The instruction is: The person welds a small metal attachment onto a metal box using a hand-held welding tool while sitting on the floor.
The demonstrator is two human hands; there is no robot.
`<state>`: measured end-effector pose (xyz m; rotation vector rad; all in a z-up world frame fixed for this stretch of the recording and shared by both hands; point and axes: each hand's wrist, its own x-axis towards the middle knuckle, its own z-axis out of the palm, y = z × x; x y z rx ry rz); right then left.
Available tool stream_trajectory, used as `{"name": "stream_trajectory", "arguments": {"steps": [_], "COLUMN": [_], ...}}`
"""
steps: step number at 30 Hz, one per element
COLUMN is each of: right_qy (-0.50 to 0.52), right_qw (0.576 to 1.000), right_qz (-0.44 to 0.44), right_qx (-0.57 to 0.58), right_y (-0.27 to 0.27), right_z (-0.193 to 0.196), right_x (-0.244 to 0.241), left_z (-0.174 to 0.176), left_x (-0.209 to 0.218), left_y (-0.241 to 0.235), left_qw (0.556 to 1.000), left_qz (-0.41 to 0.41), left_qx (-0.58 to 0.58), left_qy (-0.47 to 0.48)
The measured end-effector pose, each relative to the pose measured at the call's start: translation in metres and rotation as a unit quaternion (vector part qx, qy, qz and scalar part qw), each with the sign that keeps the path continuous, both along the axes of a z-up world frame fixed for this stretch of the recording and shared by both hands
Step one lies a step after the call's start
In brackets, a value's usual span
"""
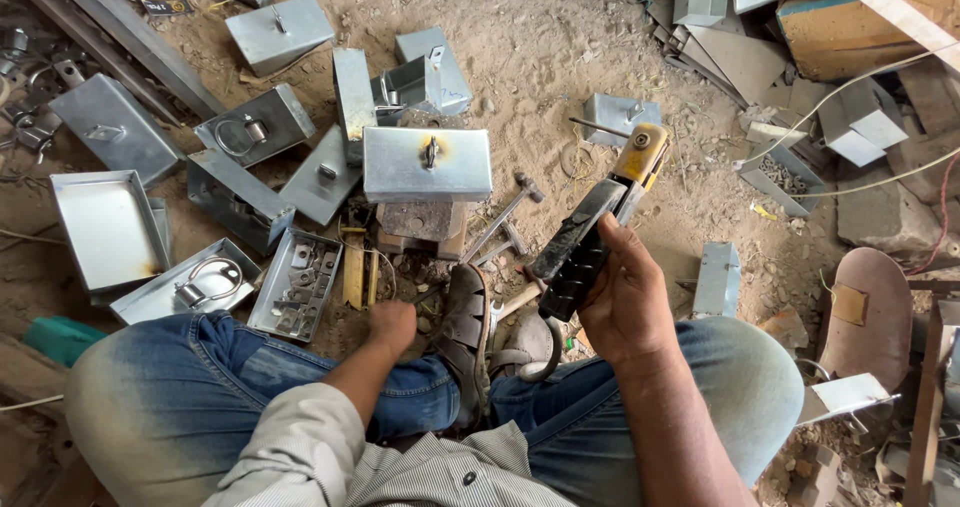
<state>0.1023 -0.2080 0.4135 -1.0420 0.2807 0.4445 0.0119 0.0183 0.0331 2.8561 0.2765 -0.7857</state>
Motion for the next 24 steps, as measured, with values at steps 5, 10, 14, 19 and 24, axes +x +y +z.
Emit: {"name": "stream_trajectory", "arguments": {"steps": [5,10,14,19,24], "right_qy": [0.005,-0.001,-0.013,-0.02,-0.009], "right_qw": [1.0,1.0,0.999,0.999,1.0], "right_qz": [0.01,0.023,0.03,0.027,0.02], "right_qx": [0.011,-0.016,0.02,0.006,0.006], "right_y": [0.003,0.003,-0.001,0.003,0.005], "right_z": [0.001,0.002,-0.002,-0.006,-0.004], "right_x": [-0.001,-0.001,-0.004,-0.005,-0.01], "left_z": [0.092,0.183,0.236,0.262,0.231], "left_x": [0.034,0.028,0.022,0.027,0.026], "left_y": [0.027,0.036,0.042,0.05,0.057], "left_qw": [0.992,0.989,0.967,0.93,0.857], "left_qz": [0.092,0.126,0.207,0.253,0.241], "left_qx": [-0.041,-0.062,-0.133,-0.222,-0.337], "left_qy": [0.08,-0.051,-0.072,-0.151,-0.306]}}
